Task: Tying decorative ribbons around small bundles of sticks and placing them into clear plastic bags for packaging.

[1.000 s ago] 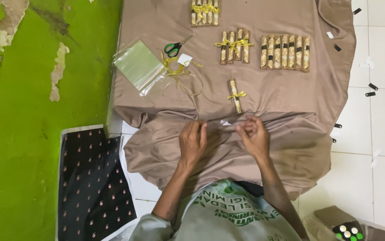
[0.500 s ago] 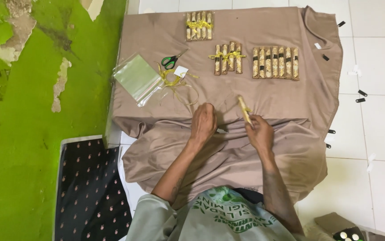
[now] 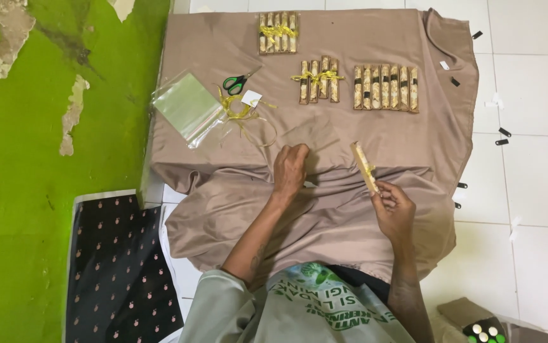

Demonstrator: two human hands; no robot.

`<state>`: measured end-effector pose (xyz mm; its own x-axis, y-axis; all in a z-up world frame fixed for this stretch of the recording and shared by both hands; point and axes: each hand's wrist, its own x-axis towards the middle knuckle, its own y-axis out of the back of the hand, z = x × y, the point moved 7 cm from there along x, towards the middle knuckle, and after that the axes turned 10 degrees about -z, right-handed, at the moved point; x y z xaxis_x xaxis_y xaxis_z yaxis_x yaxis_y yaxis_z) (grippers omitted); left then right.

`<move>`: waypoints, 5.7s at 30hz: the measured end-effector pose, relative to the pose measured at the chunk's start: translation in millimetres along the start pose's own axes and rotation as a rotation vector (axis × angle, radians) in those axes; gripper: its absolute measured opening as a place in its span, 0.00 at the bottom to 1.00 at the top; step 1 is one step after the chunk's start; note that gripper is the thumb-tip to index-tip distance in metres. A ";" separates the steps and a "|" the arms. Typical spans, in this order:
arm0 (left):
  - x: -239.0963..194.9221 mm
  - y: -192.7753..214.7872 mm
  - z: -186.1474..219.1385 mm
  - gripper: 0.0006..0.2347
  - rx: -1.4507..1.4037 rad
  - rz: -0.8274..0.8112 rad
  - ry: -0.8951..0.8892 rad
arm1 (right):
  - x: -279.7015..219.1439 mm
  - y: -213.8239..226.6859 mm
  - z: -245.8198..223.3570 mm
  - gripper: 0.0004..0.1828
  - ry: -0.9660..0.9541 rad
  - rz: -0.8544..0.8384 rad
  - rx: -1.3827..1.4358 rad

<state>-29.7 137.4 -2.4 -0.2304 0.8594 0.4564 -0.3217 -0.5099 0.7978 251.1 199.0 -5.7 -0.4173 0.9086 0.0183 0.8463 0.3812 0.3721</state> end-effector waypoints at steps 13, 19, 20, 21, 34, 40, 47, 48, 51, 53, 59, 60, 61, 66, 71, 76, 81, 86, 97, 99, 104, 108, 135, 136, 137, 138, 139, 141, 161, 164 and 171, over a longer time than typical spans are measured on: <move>1.9 -36.0 14.2 0.06 0.055 -0.029 -0.172 | -19.4 0.9 -34.0 0.13 0.185 -0.046 -0.132; -2.9 -45.2 25.0 0.05 -0.040 -0.153 -0.238 | -16.2 -1.5 -34.0 0.14 0.219 -0.084 -0.228; -5.6 -49.8 21.5 0.05 -0.023 -0.148 -0.233 | -14.7 -2.3 -32.8 0.14 0.227 -0.090 -0.218; -8.3 -54.1 18.1 0.04 -0.007 -0.143 -0.227 | -13.4 -3.2 -31.7 0.13 0.236 -0.096 -0.208; -5.4 -70.0 16.0 0.07 0.057 -0.102 -0.227 | -12.1 1.2 -24.8 0.13 0.220 -0.062 -0.210; 0.4 -62.5 28.2 0.08 0.105 -0.045 -0.250 | -8.8 -3.1 -28.5 0.13 0.277 -0.082 -0.281; -6.4 -74.6 45.4 0.03 0.149 -0.070 -0.366 | -3.0 -20.8 -3.7 0.12 0.301 -0.012 -0.435; -6.3 -75.6 46.0 0.03 0.168 -0.076 -0.370 | -2.6 -24.7 -5.9 0.12 0.312 -0.023 -0.433; -8.8 -86.3 31.5 0.06 0.207 -0.031 -0.336 | -5.0 -36.2 -3.1 0.12 0.301 -0.015 -0.485; -2.6 -66.3 41.0 0.03 0.176 0.001 -0.332 | -3.6 -36.0 6.1 0.12 0.285 -0.002 -0.504; -6.0 -56.4 46.3 0.01 0.070 0.033 -0.312 | -2.9 -38.8 4.4 0.12 0.308 -0.011 -0.557; -9.2 -60.6 48.0 0.01 0.055 0.010 -0.337 | -3.1 -40.5 5.8 0.12 0.326 -0.006 -0.560; -9.4 -61.0 49.9 0.01 0.053 0.009 -0.337 | -2.2 -42.7 3.7 0.12 0.324 -0.006 -0.561; -10.1 -64.4 54.7 0.02 -0.050 -0.062 -0.395 | -2.6 -44.3 3.9 0.08 0.255 0.192 -0.447; -11.2 -87.9 29.3 0.03 -0.112 -0.231 -0.419 | 22.9 -61.3 30.9 0.16 0.191 0.161 -0.440; -8.4 -93.0 15.5 0.04 -0.150 -0.319 -0.390 | 48.4 -63.4 21.8 0.34 0.073 0.107 -0.367; 7.7 -66.6 8.5 0.27 -0.211 -0.304 -0.247 | 71.8 -73.6 47.4 0.19 0.017 0.062 -0.474; -4.6 -65.0 -6.0 0.23 -0.049 -0.442 0.189 | 71.4 -71.2 30.1 0.27 0.016 0.060 -0.502; -14.5 -86.6 -20.7 0.32 0.074 -0.921 0.319 | 86.5 -93.5 40.7 0.22 0.271 -0.087 -0.441; -14.1 -84.4 -19.0 0.32 0.088 -0.956 0.324 | 87.6 -95.6 47.0 0.17 0.220 0.040 -0.475; -15.1 -86.1 -22.1 0.33 0.084 -1.002 0.336 | 82.8 -88.5 37.6 0.22 0.151 0.083 -0.413; -16.0 -86.1 -23.3 0.34 0.050 -1.024 0.336 | 65.7 -78.0 35.1 0.22 0.024 0.238 -0.444; -17.1 -94.2 -26.9 0.35 0.024 -1.028 0.337 | 120.7 -100.6 -7.1 0.16 0.369 0.019 -0.559; -18.4 -94.0 -26.3 0.35 0.024 -1.024 0.334 | 127.6 -105.2 -8.6 0.16 0.372 0.022 -0.560; -20.5 -93.8 -26.4 0.35 0.000 -1.028 0.353 | 134.9 -110.1 -9.8 0.18 0.354 0.028 -0.613; -18.9 -93.2 -27.6 0.35 -0.023 -1.026 0.374 | 145.9 -115.0 -12.8 0.20 0.342 0.035 -0.664; -14.9 -92.1 -27.2 0.35 -0.021 -1.016 0.372 | 159.3 -116.7 -20.2 0.20 0.352 0.040 -0.664; -14.7 -89.5 -28.0 0.36 -0.101 -0.988 0.426 | 184.4 -122.4 -20.9 0.19 0.198 -0.016 -0.645; -2.3 -55.0 -7.3 0.51 -0.166 -1.023 0.389 | 231.9 -82.5 -34.5 0.22 -0.242 -0.214 -0.502; -1.5 -56.2 -10.0 0.47 -0.204 -0.991 0.381 | 189.1 -39.0 -9.9 0.22 -0.315 -0.146 -0.164; -6.9 -64.5 -15.3 0.39 -0.229 -0.916 0.358 | 5.9 -12.4 35.8 0.23 -0.518 -0.189 0.287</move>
<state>-21.5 163.7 -63.1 -0.0568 0.8812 -0.4694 -0.6729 0.3136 0.6700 249.9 205.8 -43.5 -0.4146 0.7582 -0.5032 0.8589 0.5088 0.0589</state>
